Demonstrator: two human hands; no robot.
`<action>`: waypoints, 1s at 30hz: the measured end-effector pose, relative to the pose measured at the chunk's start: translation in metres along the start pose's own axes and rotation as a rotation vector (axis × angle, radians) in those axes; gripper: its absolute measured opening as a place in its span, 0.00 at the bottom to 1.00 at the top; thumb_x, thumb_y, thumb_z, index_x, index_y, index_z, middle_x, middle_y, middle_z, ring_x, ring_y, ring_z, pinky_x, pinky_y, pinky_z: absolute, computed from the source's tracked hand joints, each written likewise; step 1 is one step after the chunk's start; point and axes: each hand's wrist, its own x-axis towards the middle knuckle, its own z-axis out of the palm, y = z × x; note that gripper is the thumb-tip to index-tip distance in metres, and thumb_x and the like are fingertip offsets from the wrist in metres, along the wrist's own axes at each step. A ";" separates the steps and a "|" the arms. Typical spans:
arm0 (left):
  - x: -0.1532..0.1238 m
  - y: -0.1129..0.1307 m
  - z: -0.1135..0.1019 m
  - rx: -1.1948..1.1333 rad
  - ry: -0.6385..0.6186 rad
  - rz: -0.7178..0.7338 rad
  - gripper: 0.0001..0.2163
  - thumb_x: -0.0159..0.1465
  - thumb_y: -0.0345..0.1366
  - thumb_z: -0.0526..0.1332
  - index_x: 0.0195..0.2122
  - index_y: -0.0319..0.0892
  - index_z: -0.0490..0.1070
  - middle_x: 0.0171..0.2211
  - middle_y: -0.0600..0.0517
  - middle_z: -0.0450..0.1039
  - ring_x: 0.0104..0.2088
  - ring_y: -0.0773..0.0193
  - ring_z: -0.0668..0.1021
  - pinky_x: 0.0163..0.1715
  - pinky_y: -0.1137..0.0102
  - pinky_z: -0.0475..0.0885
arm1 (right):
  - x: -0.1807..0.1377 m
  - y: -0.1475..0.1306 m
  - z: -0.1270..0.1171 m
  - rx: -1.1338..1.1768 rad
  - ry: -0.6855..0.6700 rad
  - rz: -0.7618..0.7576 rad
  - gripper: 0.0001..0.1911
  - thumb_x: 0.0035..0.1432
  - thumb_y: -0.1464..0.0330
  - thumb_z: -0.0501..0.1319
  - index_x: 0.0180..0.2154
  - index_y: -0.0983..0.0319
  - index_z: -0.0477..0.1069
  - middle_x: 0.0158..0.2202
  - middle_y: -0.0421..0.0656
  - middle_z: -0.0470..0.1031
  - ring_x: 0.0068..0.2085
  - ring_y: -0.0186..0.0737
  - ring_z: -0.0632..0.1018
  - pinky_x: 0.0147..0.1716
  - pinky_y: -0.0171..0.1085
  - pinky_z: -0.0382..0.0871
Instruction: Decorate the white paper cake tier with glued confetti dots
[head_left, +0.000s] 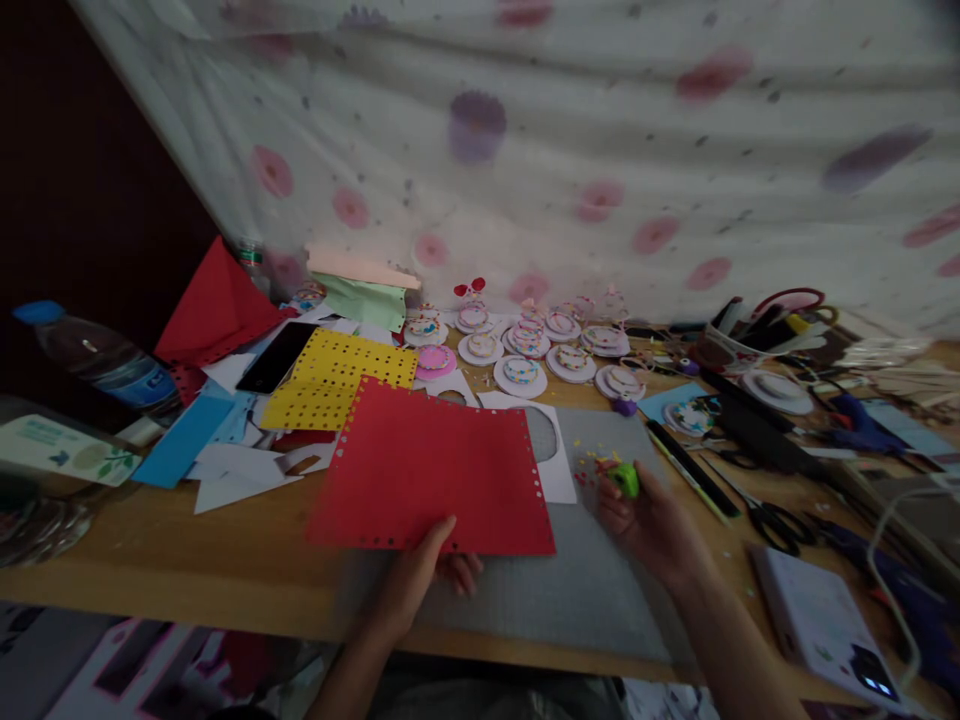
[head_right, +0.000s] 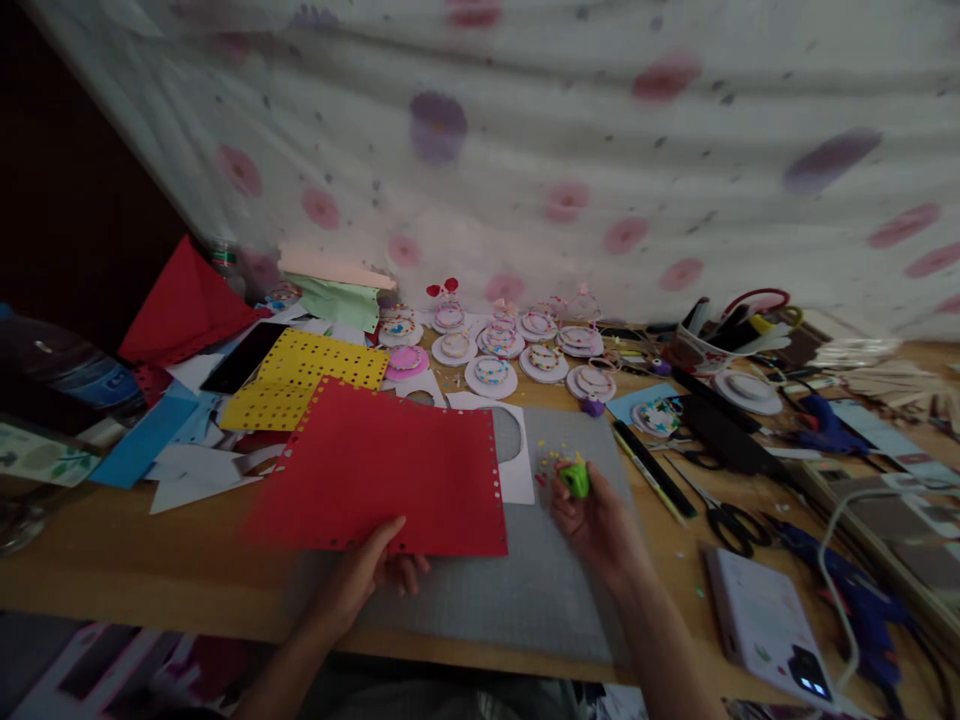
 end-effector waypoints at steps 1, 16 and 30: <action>0.000 -0.001 0.000 0.016 0.000 0.005 0.25 0.55 0.58 0.56 0.17 0.39 0.72 0.17 0.49 0.74 0.15 0.68 0.71 0.19 0.72 0.62 | -0.007 0.006 0.006 0.002 -0.003 -0.012 0.17 0.42 0.60 0.73 0.33 0.63 0.77 0.25 0.40 0.72 0.24 0.29 0.69 0.22 0.27 0.68; -0.007 -0.010 0.015 0.211 0.156 0.152 0.31 0.56 0.65 0.50 0.09 0.46 0.51 0.09 0.59 0.49 0.14 0.70 0.57 0.21 0.70 0.58 | -0.040 0.159 0.047 -0.318 -0.057 -0.114 0.21 0.34 0.61 0.76 0.30 0.60 0.72 0.30 0.42 0.78 0.34 0.42 0.77 0.37 0.39 0.68; -0.005 -0.023 0.007 0.327 0.226 0.254 0.29 0.60 0.61 0.51 0.10 0.46 0.53 0.10 0.58 0.54 0.16 0.67 0.63 0.31 0.68 0.64 | -0.037 0.164 0.050 -0.322 -0.048 -0.114 0.20 0.35 0.57 0.75 0.28 0.60 0.73 0.26 0.42 0.78 0.29 0.41 0.77 0.30 0.37 0.68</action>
